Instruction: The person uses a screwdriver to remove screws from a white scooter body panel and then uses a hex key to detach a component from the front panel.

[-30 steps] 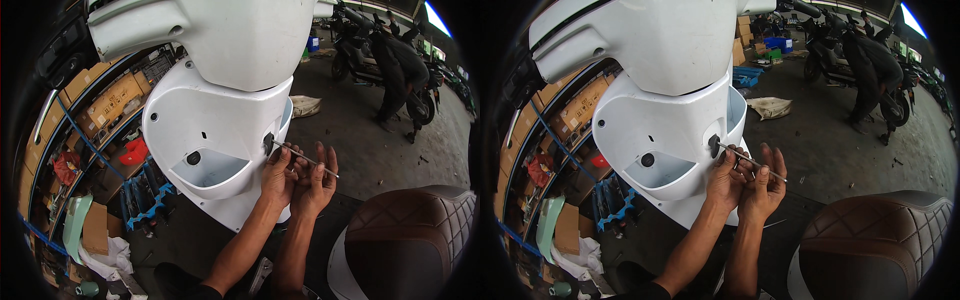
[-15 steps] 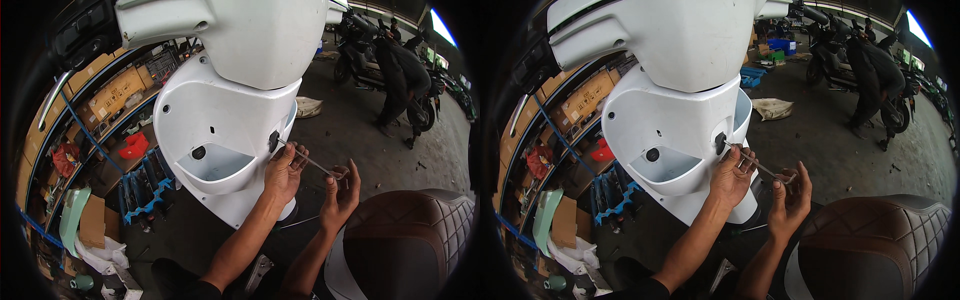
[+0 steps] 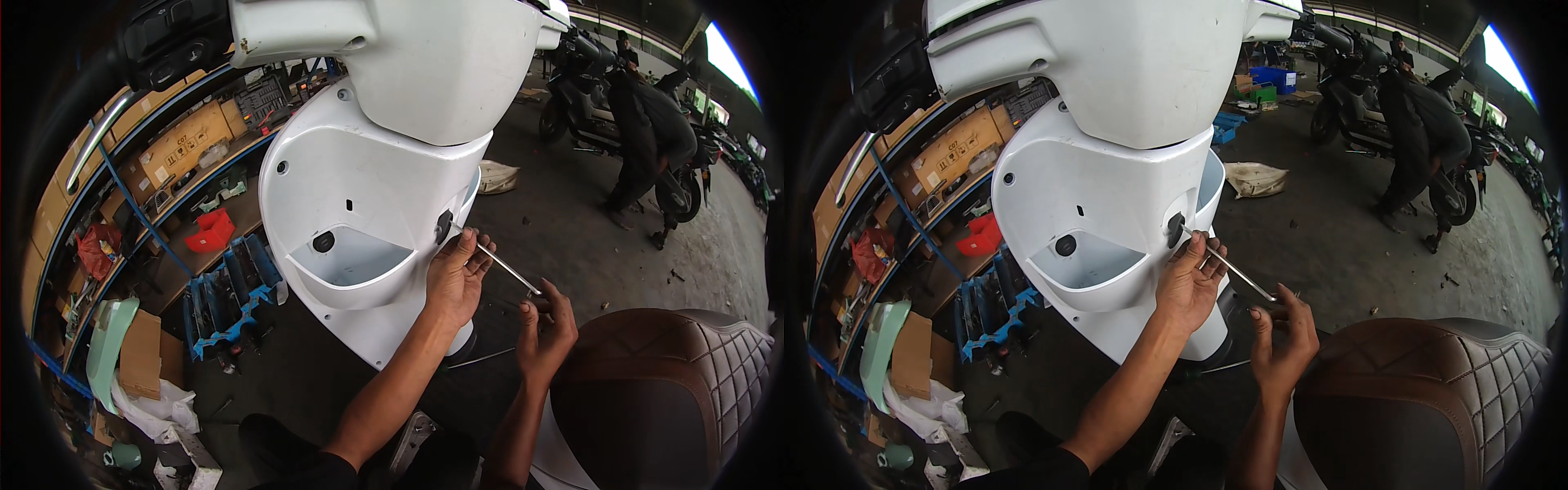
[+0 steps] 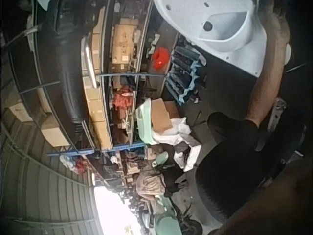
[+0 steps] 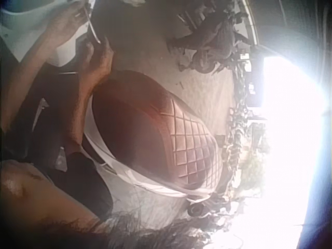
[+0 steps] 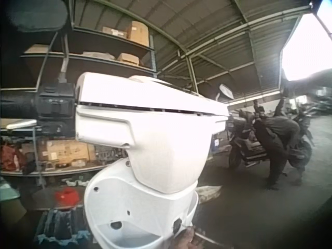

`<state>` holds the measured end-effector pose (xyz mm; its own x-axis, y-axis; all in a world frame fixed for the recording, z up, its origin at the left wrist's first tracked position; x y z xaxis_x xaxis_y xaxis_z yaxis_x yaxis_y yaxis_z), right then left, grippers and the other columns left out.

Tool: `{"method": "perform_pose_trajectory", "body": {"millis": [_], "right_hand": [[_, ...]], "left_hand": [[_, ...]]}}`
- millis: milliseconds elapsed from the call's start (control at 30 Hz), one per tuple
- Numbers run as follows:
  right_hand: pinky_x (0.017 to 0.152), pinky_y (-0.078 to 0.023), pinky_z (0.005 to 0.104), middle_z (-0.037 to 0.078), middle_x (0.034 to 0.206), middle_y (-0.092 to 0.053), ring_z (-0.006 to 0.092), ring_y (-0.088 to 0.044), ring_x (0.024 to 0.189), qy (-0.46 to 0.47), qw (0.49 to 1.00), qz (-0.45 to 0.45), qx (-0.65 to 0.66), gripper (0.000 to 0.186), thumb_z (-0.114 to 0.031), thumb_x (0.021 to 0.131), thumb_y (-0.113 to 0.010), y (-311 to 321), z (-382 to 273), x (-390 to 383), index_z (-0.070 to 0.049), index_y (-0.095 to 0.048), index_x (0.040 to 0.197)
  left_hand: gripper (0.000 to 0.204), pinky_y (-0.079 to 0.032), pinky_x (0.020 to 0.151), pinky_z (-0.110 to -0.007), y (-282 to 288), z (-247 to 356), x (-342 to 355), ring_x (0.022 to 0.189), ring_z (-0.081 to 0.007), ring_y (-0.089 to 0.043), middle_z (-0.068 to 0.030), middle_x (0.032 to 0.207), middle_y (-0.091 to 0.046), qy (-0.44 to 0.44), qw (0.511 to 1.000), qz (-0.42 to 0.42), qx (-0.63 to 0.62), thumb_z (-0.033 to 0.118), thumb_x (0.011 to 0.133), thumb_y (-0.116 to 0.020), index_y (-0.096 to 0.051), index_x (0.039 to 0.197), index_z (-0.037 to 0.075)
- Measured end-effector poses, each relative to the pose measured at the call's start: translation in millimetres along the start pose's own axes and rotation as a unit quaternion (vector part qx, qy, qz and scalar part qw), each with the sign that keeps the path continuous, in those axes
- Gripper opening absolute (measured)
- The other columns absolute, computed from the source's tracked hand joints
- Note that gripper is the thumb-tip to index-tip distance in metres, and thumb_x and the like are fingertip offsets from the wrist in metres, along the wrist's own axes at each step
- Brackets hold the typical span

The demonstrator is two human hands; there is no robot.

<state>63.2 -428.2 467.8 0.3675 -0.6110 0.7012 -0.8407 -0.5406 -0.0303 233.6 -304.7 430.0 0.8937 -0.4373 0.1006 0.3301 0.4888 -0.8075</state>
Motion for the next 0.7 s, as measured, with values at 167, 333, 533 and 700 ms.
{"method": "perform_pose_trajectory", "body": {"millis": [167,333,533,700], "right_hand": [[0.052,-0.040,0.0274,0.000,0.068,-0.061,0.0089,-0.055,0.059,-0.181,0.978,-0.062,0.085,0.023,-0.019,0.102,-0.071,-11,32,7,0.002,-0.074,0.093],[0.052,-0.038,0.0234,0.000,0.066,-0.061,0.0055,-0.053,0.058,-0.272,0.934,-0.066,0.221,0.018,-0.014,0.100,-0.073,-20,29,3,0.004,-0.073,0.104],[0.068,-0.055,0.0254,0.008,0.084,-0.073,0.0111,-0.067,0.071,-0.106,0.981,-0.128,0.103,0.043,-0.005,0.094,-0.077,-21,5,-2,0.002,-0.065,0.134],[0.078,-0.059,0.0320,0.014,0.105,-0.078,0.0200,-0.076,0.086,0.023,0.983,-0.183,0.005,0.060,-0.005,0.088,-0.079,-24,-8,-6,-0.003,-0.060,0.144]], "left_hand": [[0.050,-0.045,0.112,-0.039,-12,9,-11,0.137,-0.0179,-0.053,-0.0005,0.145,-0.059,-0.042,0.992,-0.062,-0.106,0.047,0.102,-0.061,-0.058,0.140,0.014],[0.064,-0.041,0.121,-0.041,-17,3,-19,0.150,-0.0186,-0.040,0.0023,0.159,-0.048,-0.064,0.983,-0.074,-0.156,0.054,0.100,-0.059,-0.051,0.149,0.013],[0.066,-0.046,0.116,-0.042,-10,0,-4,0.144,-0.0145,-0.048,0.0038,0.149,-0.057,-0.040,0.975,-0.015,-0.219,0.043,0.088,-0.077,-0.054,0.142,0.014],[0.055,-0.048,0.110,-0.040,-23,7,8,0.135,-0.0122,-0.057,0.0013,0.141,-0.062,-0.034,0.977,-0.069,-0.200,0.041,0.092,-0.075,-0.058,0.137,0.015]]}}
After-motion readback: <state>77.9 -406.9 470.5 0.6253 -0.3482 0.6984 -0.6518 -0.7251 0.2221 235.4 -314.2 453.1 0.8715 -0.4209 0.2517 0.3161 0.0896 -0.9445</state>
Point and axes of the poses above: each hand's wrist, its own x-axis towards the middle knuckle, its own y-axis out of the back of the hand, z = x × y, the point moved 10 cm from there along x, towards the middle knuckle
